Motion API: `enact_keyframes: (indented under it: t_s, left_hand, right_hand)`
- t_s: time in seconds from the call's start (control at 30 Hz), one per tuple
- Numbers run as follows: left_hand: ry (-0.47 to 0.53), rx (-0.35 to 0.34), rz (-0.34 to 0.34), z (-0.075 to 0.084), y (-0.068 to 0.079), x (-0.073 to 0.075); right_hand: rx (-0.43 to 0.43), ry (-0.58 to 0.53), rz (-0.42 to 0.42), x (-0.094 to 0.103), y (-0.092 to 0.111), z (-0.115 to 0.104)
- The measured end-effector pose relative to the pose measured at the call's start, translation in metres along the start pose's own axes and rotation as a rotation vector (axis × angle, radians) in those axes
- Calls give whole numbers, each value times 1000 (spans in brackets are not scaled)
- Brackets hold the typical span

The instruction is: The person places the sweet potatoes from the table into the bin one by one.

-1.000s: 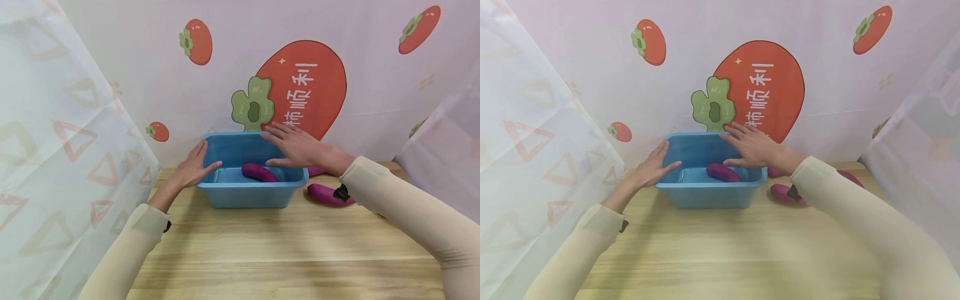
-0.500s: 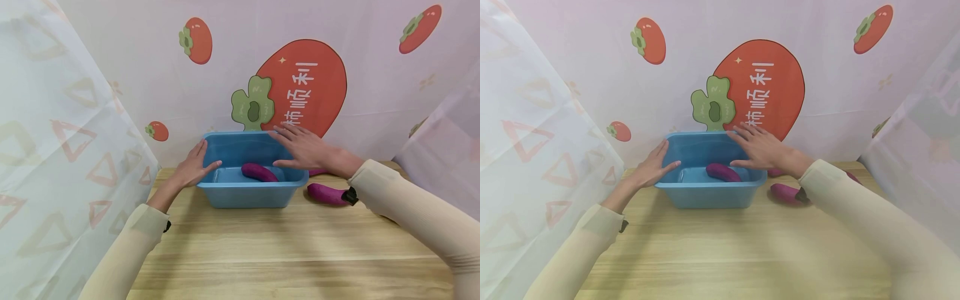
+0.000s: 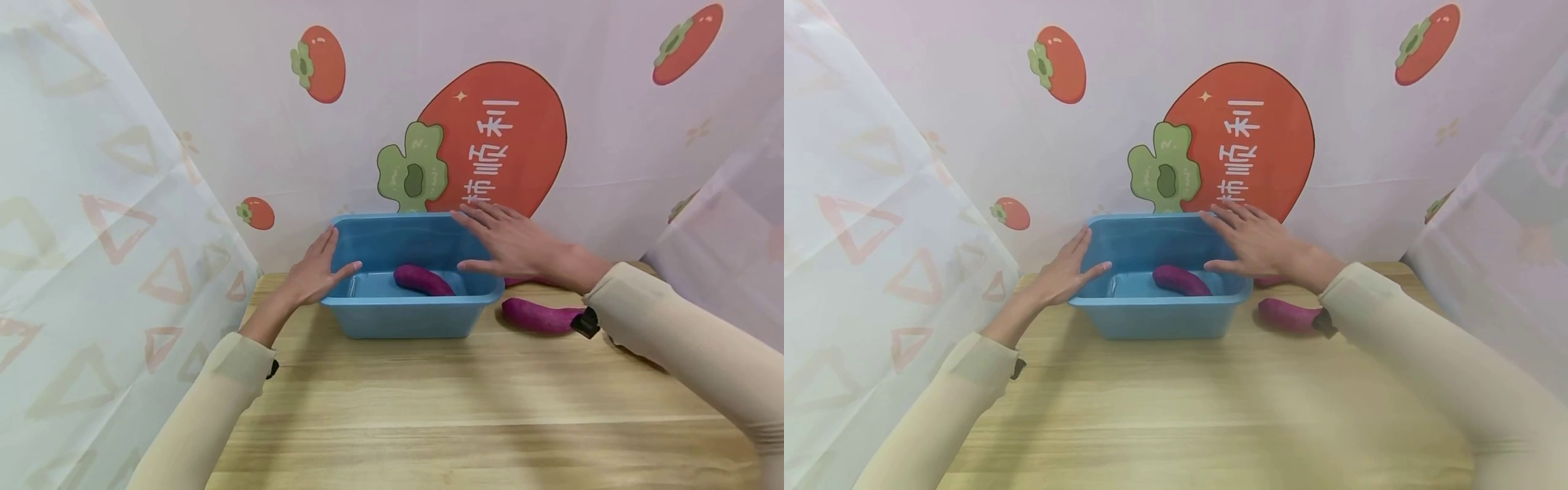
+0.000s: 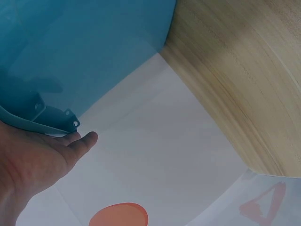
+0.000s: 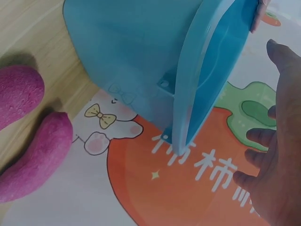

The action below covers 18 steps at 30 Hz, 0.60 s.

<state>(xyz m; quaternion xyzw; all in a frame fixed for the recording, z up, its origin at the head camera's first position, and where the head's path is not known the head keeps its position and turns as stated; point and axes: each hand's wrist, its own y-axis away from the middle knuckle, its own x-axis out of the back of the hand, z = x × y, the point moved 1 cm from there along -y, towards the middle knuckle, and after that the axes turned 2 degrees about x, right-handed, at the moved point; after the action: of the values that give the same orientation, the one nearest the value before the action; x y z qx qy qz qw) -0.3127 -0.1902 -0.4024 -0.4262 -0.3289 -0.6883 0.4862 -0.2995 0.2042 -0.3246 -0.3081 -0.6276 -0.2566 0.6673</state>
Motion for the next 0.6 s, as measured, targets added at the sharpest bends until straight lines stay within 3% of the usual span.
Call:
enact_keyframes:
  t_s: [0.6]
  left_hand:
    - [4, 3, -9, 0, 1, 2]
  right_hand:
    - [-45, -22, -13, 0, 22, 14]
